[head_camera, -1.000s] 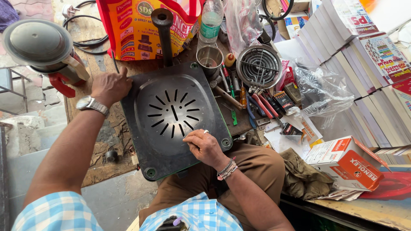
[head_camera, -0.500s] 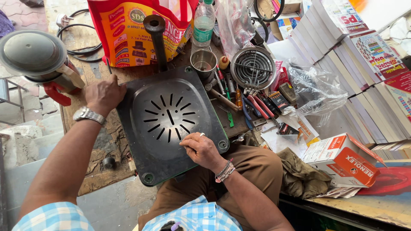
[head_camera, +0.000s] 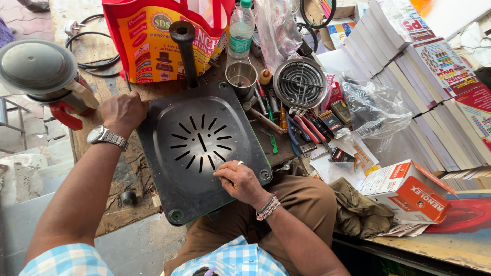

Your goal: The person removes the top cover of a portable electric stove, then uses pliers and a screwdriver to detach and reattach the heating element. The person manipulates the element's wires and screws, then places the element back into the stove housing.

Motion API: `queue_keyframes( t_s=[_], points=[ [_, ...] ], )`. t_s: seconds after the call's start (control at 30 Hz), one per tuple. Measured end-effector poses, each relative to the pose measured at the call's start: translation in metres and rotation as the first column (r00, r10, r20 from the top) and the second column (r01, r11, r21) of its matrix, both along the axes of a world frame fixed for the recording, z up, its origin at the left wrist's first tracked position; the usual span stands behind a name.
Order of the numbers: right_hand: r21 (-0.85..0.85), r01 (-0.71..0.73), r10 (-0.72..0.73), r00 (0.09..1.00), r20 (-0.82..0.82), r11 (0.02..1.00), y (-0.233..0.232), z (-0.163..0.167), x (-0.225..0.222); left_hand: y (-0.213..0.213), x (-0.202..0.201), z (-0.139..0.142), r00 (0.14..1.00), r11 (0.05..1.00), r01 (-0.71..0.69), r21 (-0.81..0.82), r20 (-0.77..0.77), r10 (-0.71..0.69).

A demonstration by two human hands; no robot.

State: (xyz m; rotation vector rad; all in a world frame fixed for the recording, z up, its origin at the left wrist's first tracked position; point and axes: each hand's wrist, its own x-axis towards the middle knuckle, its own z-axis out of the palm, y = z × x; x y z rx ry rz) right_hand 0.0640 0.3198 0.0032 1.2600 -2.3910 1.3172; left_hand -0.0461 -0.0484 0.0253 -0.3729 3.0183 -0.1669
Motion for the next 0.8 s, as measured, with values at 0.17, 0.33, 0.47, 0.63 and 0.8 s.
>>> queue_keyframes(
  t_s=[0.17, 0.33, 0.47, 0.63, 0.8],
  points=[
    [-0.006, -0.001, 0.001, 1.000, -0.006, 1.000, 0.000, -0.001, -0.001, -0.007, 0.005, 0.004, 0.978, 0.978, 0.207, -0.036, -0.021, -0.208],
    [0.014, 0.014, -0.014, 1.000, 0.003, 1.000, -0.001, -0.002, 0.000, 0.000, 0.007, 0.000, 1.000, 0.999, 0.000, 0.044, 0.026, -0.001],
    [0.005, 0.006, -0.006, 1.000, -0.020, 1.000, 0.001, -0.001, 0.000, 0.000, 0.010, -0.003, 0.996, 0.999, 0.039, 0.021, -0.081, -0.037],
    [0.008, 0.000, 0.000, 1.000, -0.009, 1.000, 0.001, 0.000, 0.000, -0.005, 0.017, -0.007, 0.912, 0.963, 0.250, -0.099, -0.310, -0.268],
    [0.018, 0.003, -0.003, 1.000, 0.011, 1.000, 0.001, 0.003, 0.000, 0.004, 0.006, -0.003, 0.992, 0.993, -0.052, 0.109, -0.106, 0.063]
  ],
)
